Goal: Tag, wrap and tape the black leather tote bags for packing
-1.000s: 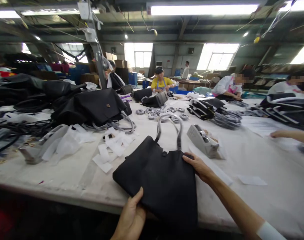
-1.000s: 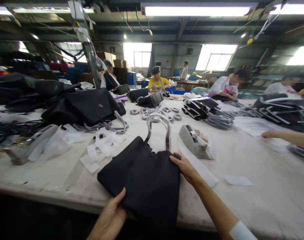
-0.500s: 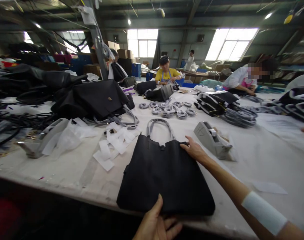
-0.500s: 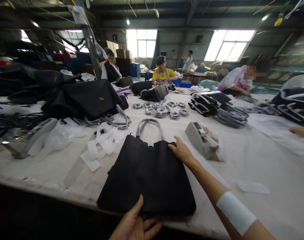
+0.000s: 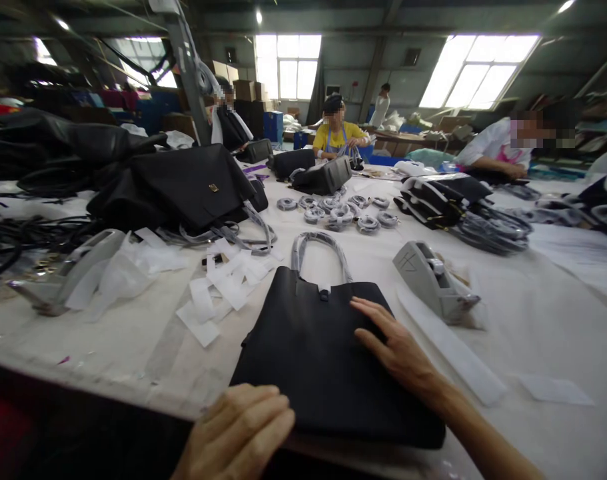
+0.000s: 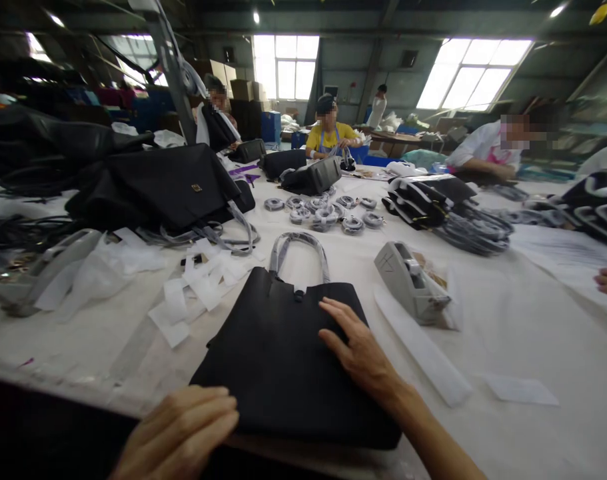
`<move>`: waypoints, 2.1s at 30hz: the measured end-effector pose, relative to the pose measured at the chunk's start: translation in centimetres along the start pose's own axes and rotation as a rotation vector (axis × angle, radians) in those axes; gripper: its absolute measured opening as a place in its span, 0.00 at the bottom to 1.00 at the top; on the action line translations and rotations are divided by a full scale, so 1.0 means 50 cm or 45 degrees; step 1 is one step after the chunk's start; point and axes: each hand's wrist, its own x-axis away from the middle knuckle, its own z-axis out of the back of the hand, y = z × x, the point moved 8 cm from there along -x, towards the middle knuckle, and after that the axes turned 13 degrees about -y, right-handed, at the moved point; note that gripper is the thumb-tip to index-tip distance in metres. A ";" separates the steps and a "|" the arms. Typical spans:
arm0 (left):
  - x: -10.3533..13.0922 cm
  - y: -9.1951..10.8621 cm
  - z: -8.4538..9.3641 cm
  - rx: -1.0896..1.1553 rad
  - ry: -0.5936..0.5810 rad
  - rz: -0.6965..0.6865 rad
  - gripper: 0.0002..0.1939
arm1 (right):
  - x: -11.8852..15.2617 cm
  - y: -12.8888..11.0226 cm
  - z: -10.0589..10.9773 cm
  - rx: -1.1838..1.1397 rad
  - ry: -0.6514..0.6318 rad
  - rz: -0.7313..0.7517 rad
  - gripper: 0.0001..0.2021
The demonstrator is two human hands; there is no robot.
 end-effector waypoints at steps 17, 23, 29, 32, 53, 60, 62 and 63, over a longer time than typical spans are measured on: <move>-0.069 -0.051 0.135 -0.335 0.149 0.332 0.23 | 0.263 0.123 0.060 -0.396 0.384 -0.465 0.31; -0.124 -0.130 0.097 -0.166 -0.354 0.750 0.33 | 0.195 0.103 0.070 -0.372 0.224 -0.581 0.29; -0.162 -0.083 0.114 -1.060 -0.106 0.674 0.18 | 0.166 0.173 -0.032 -0.246 -0.208 -0.827 0.34; -0.193 -0.011 0.041 -1.250 -0.101 0.212 0.16 | 0.158 0.176 -0.020 0.110 -0.217 -0.744 0.32; -0.531 0.082 -0.140 -1.367 -0.560 -0.325 0.09 | -0.056 -0.010 -0.119 0.547 -0.311 -0.006 0.33; -0.625 0.010 -0.146 -1.476 -0.547 -0.234 0.16 | -0.053 -0.003 -0.117 0.462 -0.312 -0.018 0.34; -0.604 -0.005 -0.120 -1.423 -0.489 -0.071 0.20 | -0.053 -0.002 -0.118 0.433 -0.302 -0.004 0.34; -0.594 -0.017 -0.107 -1.382 -0.469 0.057 0.20 | -0.052 -0.002 -0.118 0.419 -0.297 0.003 0.34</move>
